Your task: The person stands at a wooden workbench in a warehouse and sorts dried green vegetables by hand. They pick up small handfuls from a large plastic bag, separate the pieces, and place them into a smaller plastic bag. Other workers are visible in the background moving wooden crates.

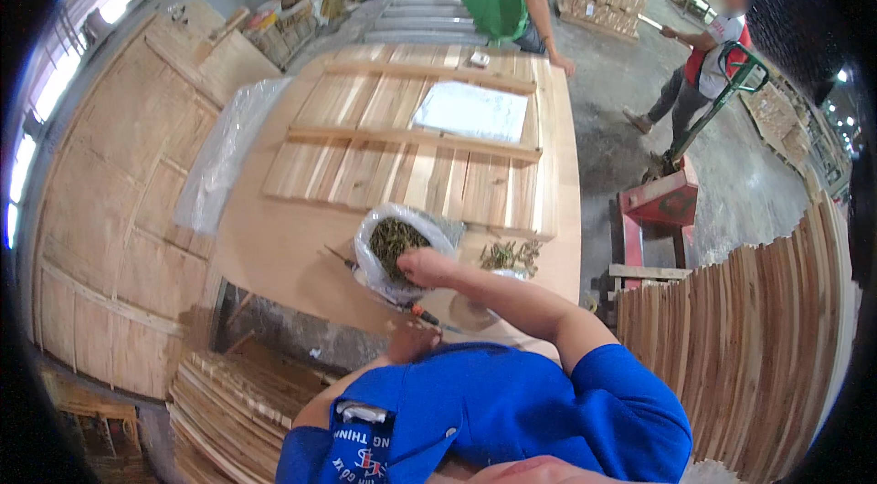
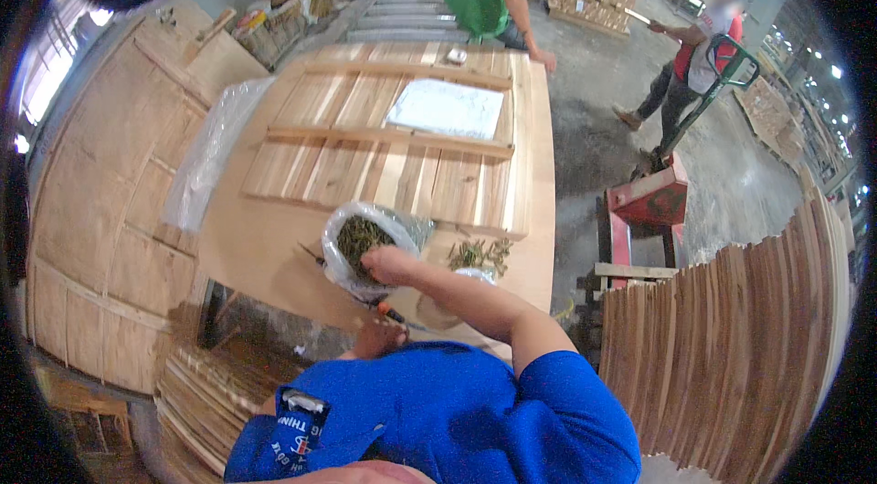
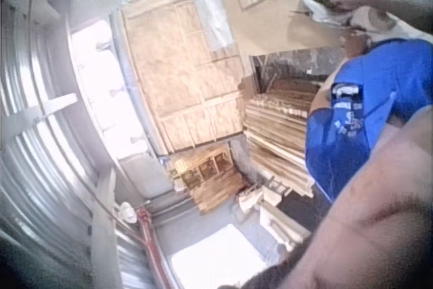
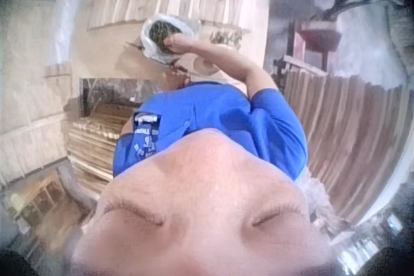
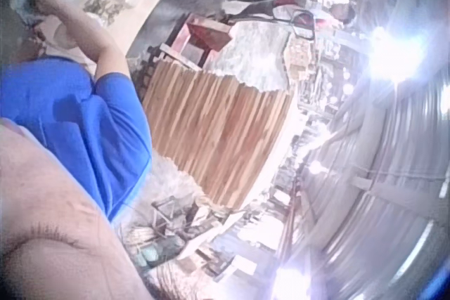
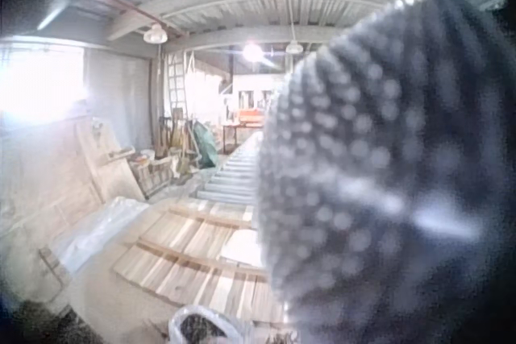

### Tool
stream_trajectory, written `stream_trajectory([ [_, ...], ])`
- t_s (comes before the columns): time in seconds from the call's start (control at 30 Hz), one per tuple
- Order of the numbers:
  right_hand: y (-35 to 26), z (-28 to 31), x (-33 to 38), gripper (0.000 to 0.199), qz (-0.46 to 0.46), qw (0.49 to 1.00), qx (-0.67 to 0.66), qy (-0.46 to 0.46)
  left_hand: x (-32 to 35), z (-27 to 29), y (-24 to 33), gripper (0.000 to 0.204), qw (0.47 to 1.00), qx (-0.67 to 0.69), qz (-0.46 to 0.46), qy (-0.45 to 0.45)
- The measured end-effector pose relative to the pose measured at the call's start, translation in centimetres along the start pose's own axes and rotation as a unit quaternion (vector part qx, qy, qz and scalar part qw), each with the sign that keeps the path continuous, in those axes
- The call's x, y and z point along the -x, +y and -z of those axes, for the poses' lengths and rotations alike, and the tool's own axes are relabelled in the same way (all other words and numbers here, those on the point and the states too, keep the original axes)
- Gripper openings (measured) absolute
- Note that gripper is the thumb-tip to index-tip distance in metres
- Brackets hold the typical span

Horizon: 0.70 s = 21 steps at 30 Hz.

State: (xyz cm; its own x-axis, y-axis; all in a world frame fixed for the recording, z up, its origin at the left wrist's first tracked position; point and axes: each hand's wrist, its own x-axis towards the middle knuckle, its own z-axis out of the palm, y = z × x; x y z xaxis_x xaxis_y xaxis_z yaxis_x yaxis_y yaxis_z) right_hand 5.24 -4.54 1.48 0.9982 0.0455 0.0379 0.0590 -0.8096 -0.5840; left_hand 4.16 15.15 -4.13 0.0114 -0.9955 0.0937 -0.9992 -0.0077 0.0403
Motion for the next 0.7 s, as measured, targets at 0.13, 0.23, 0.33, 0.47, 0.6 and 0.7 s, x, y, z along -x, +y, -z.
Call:
stream_trajectory([
  [0.13,-1.7,1.1,-0.6,0.012,0.05,0.993,-0.069,0.082,1.9,-2.5,-0.6,0.008,0.997,-0.072,0.007,0.033],
  [0.23,-1.9,1.6,0.4,0.013,-0.095,0.962,-0.223,0.128,1.9,-0.6,-0.2,0.009,0.993,0.09,0.036,0.064],
  [0.33,-2.3,3.5,1.0,0.01,-0.161,0.778,-0.606,0.035,1.8,-0.9,-0.3,0.011,0.98,0.171,0.072,0.071],
  [0.47,-2.0,3.9,2.0,0.008,-0.131,0.581,-0.803,0.017,1.5,-0.9,-0.2,0.014,0.972,0.209,0.102,0.028],
  [0.6,-2.0,3.6,1.9,0.01,-0.125,0.441,-0.889,0.0,0.6,0.2,-0.2,0.017,0.972,0.189,0.103,-0.09],
  [0.7,-2.1,3.4,1.7,0.012,-0.127,0.404,-0.906,-0.003,0.6,1.1,-0.1,0.018,0.967,0.207,0.111,-0.099],
])
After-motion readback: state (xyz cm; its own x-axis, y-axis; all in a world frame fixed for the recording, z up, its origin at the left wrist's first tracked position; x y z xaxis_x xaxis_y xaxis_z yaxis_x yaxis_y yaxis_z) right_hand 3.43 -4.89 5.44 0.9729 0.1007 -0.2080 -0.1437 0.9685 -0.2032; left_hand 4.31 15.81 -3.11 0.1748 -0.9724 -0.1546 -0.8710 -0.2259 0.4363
